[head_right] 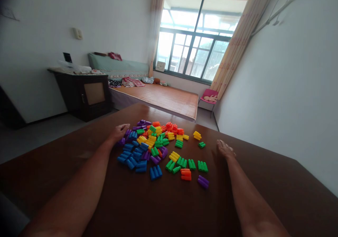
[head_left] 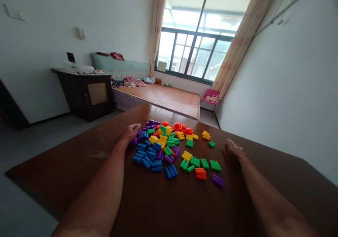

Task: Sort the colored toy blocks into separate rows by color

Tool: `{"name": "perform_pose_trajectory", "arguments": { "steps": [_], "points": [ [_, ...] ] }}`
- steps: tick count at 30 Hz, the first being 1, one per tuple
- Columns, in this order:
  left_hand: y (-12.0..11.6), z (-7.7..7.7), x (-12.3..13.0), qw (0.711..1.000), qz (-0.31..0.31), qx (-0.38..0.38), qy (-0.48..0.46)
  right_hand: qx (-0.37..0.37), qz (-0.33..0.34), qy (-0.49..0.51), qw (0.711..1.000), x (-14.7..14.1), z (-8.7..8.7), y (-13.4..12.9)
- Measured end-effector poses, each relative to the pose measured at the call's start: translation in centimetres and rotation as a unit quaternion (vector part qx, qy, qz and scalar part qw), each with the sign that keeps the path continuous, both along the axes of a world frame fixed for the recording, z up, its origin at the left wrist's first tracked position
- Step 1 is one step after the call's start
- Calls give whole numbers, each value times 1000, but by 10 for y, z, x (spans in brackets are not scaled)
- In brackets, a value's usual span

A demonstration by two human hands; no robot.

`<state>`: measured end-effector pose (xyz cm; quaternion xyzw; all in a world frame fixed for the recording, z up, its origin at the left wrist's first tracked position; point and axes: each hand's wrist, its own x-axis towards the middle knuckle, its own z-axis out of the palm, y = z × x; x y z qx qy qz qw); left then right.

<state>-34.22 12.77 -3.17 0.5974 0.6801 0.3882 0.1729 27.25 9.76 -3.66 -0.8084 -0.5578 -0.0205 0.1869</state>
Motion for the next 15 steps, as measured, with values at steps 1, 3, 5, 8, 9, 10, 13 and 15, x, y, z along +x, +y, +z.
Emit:
{"name": "perform_pose_trajectory", "arguments": {
  "steps": [1,3,5,8,9,10,13,15],
  "points": [
    [0,-1,2,1000,-20,6,-7,-11,11,6,1000,-10,-2,7],
    [-1,-1,4,999,-48,8,-15,-35,44,33,998,-37,-2,23],
    [-2,-2,4,998,-67,5,-7,-47,88,46,994,-70,-1,37],
    [-4,-4,3,995,-100,13,10,-43,139,28,989,-119,-2,44],
    [-4,-4,4,993,-114,19,13,-37,146,15,988,-133,-3,43],
    [-4,-5,5,992,-124,23,14,-27,154,-1,988,-144,-4,40],
    [-5,-4,9,990,-134,31,17,11,194,-34,980,-169,-6,28],
    [-7,-2,11,991,-126,24,23,39,238,-28,970,-181,-6,21]
  ]
}}
